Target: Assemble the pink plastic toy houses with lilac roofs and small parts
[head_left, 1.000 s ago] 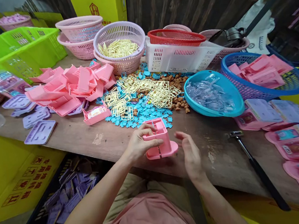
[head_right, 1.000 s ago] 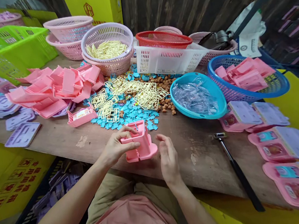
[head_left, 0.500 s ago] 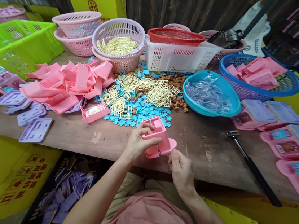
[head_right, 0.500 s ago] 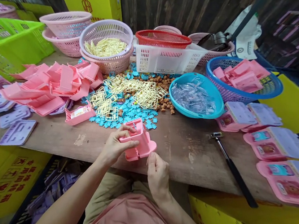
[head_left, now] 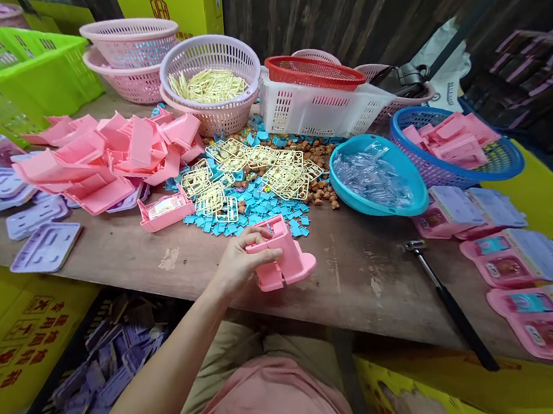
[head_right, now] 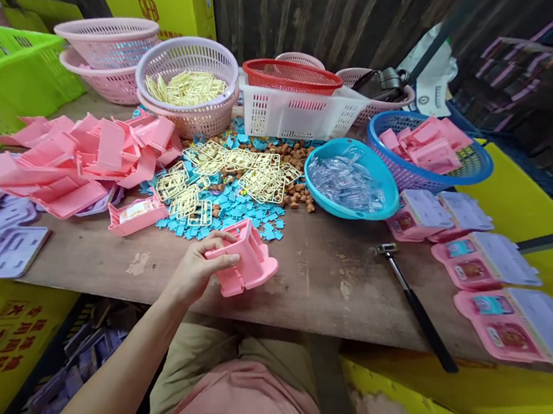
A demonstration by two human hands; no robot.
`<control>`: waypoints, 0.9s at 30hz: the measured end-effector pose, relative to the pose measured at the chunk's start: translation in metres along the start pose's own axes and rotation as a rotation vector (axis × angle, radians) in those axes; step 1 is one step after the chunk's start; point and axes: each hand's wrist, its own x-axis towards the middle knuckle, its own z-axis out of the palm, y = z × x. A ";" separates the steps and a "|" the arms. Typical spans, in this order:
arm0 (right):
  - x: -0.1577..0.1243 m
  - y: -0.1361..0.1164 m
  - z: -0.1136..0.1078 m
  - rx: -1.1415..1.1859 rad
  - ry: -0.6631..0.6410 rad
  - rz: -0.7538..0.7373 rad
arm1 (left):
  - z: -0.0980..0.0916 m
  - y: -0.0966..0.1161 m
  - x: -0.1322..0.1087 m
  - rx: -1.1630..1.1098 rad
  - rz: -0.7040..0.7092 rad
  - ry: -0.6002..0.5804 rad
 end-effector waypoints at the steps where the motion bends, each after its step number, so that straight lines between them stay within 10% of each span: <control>1: -0.002 0.000 -0.005 0.027 -0.010 0.005 | -0.001 0.000 0.000 -0.012 -0.006 -0.002; 4: 0.005 -0.022 -0.046 0.297 0.069 -0.146 | -0.005 0.000 -0.001 -0.024 -0.007 -0.029; 7: 0.031 -0.060 -0.102 0.533 0.565 -0.284 | -0.007 -0.002 -0.001 -0.001 0.007 -0.058; 9: 0.056 -0.087 -0.129 0.666 0.646 -0.405 | -0.007 -0.003 0.000 0.017 0.014 -0.062; 15: 0.117 -0.142 -0.147 0.958 0.158 -0.710 | -0.001 -0.004 -0.003 -0.084 0.007 -0.007; 20: 0.117 -0.145 -0.139 1.137 0.146 -0.717 | 0.005 -0.017 -0.008 -0.329 -0.067 0.043; 27: 0.103 -0.136 -0.129 1.255 0.063 -0.644 | 0.017 -0.031 -0.007 -0.031 -0.007 0.099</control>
